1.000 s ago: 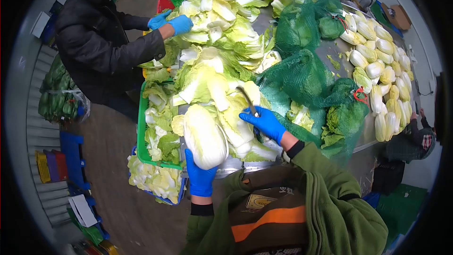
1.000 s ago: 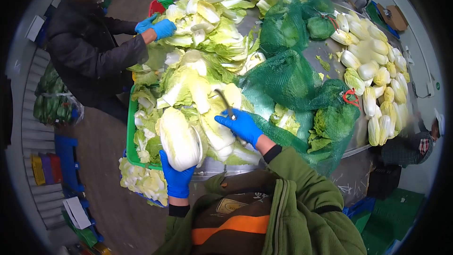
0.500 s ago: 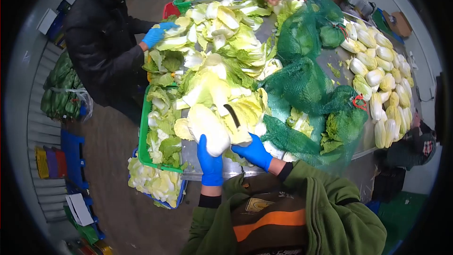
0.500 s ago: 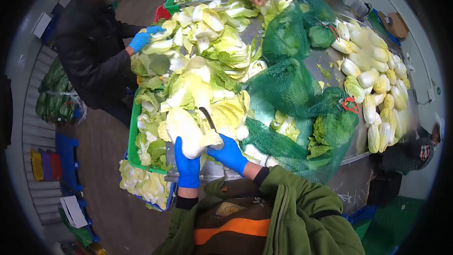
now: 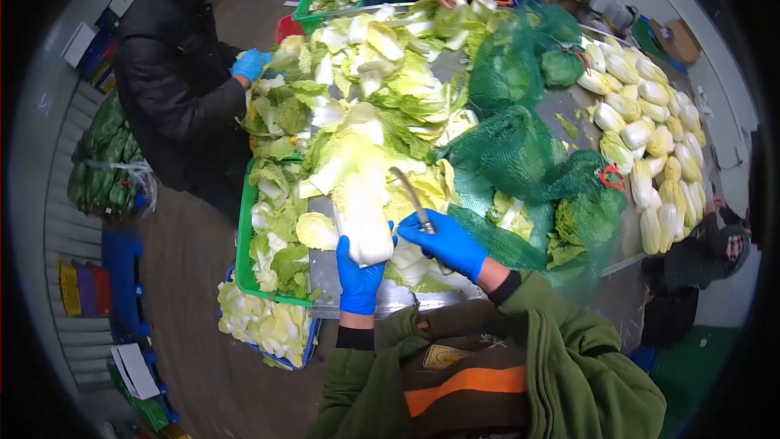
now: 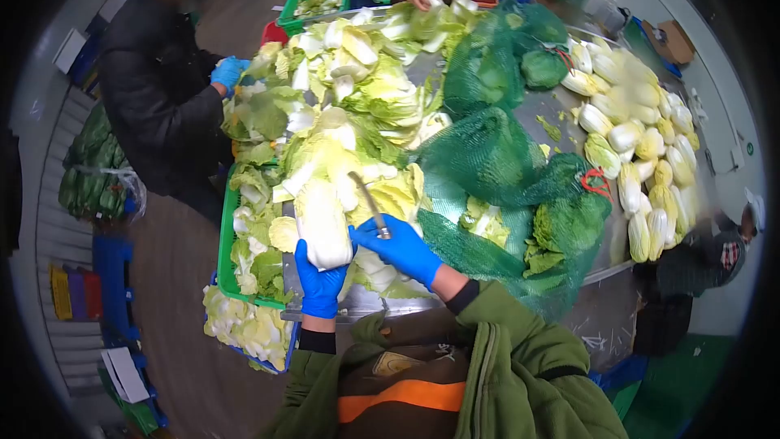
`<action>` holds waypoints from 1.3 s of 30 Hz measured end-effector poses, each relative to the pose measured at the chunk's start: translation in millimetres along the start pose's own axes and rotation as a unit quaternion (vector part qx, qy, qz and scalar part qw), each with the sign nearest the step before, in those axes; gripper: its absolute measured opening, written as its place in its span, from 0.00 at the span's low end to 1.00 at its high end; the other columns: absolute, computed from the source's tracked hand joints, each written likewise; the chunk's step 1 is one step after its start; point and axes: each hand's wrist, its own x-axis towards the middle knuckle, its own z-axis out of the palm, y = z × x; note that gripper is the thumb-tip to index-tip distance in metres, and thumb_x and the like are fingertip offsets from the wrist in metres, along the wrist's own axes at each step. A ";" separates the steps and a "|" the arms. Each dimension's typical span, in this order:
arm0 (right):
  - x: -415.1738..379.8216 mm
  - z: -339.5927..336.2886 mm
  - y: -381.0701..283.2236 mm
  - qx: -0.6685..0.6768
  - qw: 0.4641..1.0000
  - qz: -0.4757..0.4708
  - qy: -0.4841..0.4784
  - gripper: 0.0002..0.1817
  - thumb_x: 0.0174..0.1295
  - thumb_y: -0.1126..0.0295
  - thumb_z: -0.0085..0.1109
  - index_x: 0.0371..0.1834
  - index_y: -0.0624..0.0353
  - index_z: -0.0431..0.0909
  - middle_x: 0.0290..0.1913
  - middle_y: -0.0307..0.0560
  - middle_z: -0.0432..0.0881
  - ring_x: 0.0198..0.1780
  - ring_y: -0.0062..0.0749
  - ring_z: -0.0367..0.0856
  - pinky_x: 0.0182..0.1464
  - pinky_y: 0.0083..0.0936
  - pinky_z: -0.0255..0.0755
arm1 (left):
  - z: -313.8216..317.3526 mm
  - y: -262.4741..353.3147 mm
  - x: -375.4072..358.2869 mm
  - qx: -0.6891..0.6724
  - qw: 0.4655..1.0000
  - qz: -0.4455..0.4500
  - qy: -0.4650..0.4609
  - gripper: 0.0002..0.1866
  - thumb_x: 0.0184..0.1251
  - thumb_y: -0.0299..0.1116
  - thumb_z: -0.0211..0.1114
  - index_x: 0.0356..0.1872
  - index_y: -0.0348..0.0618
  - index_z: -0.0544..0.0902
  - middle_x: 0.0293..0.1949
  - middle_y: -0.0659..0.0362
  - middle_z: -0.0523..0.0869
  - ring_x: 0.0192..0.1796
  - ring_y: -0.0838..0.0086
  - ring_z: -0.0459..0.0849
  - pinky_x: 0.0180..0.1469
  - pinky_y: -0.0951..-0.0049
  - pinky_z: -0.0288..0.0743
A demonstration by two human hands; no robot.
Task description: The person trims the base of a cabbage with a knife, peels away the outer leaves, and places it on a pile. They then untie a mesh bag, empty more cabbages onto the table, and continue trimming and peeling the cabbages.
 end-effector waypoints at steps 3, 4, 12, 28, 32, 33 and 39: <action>7.0 9.4 14.6 -0.034 0.999 -0.023 0.020 0.23 0.53 0.54 0.72 0.42 0.58 0.76 0.30 0.33 0.75 0.28 0.14 0.71 0.29 0.15 0.68 | -5.7 -9.4 -1.9 0.288 0.953 0.094 0.001 0.39 0.62 0.34 0.62 0.73 0.42 0.53 0.67 0.46 0.65 0.68 0.53 0.67 0.67 0.52 0.64; 9.7 10.0 20.6 -0.017 0.999 -0.042 0.010 0.23 0.52 0.54 0.73 0.40 0.57 0.75 0.29 0.33 0.75 0.28 0.14 0.71 0.29 0.15 0.68 | -0.6 -7.7 -3.5 0.248 0.965 0.089 -0.001 0.42 0.57 0.23 0.63 0.73 0.40 0.52 0.66 0.48 0.66 0.67 0.57 0.68 0.68 0.58 0.64; 14.1 9.3 41.4 0.032 0.997 -0.043 -0.050 0.18 0.52 0.60 0.71 0.35 0.59 0.73 0.27 0.35 0.73 0.26 0.16 0.71 0.26 0.17 0.69 | 5.5 -2.9 -16.7 0.421 0.899 0.122 0.008 0.41 0.56 0.21 0.65 0.71 0.37 0.55 0.65 0.50 0.68 0.65 0.63 0.70 0.66 0.64 0.66; 28.3 -22.5 52.3 -0.118 0.986 -0.088 0.081 0.25 0.52 0.56 0.72 0.45 0.62 0.76 0.32 0.40 0.78 0.29 0.19 0.75 0.32 0.19 0.73 | -27.0 29.1 -19.1 -0.061 0.998 -0.023 -0.017 0.39 0.64 0.58 0.58 0.71 0.49 0.61 0.66 0.49 0.69 0.63 0.50 0.71 0.59 0.46 0.70; 18.0 -31.8 45.3 0.007 0.999 0.052 -0.012 0.26 0.55 0.58 0.70 0.52 0.62 0.75 0.35 0.39 0.77 0.30 0.17 0.74 0.32 0.17 0.71 | -16.0 18.4 -23.4 0.078 0.997 0.015 0.021 0.40 0.65 0.58 0.57 0.72 0.48 0.58 0.69 0.48 0.64 0.67 0.52 0.67 0.64 0.48 0.67; 13.3 -29.2 38.5 0.007 0.999 0.052 -0.009 0.26 0.55 0.58 0.70 0.52 0.62 0.75 0.35 0.39 0.77 0.30 0.17 0.74 0.32 0.17 0.71 | -10.9 11.3 -22.5 0.078 0.997 0.013 0.019 0.40 0.65 0.58 0.57 0.72 0.48 0.58 0.69 0.48 0.64 0.67 0.52 0.67 0.64 0.48 0.67; 12.4 -56.2 62.1 0.294 0.950 -0.016 -0.103 0.34 0.61 0.57 0.63 0.67 0.60 0.63 0.49 0.45 0.81 0.34 0.21 0.81 0.35 0.19 0.77 | 47.9 -29.3 -39.6 0.371 0.920 0.099 -0.078 0.44 0.65 0.52 0.62 0.73 0.37 0.52 0.70 0.50 0.60 0.72 0.61 0.61 0.70 0.61 0.58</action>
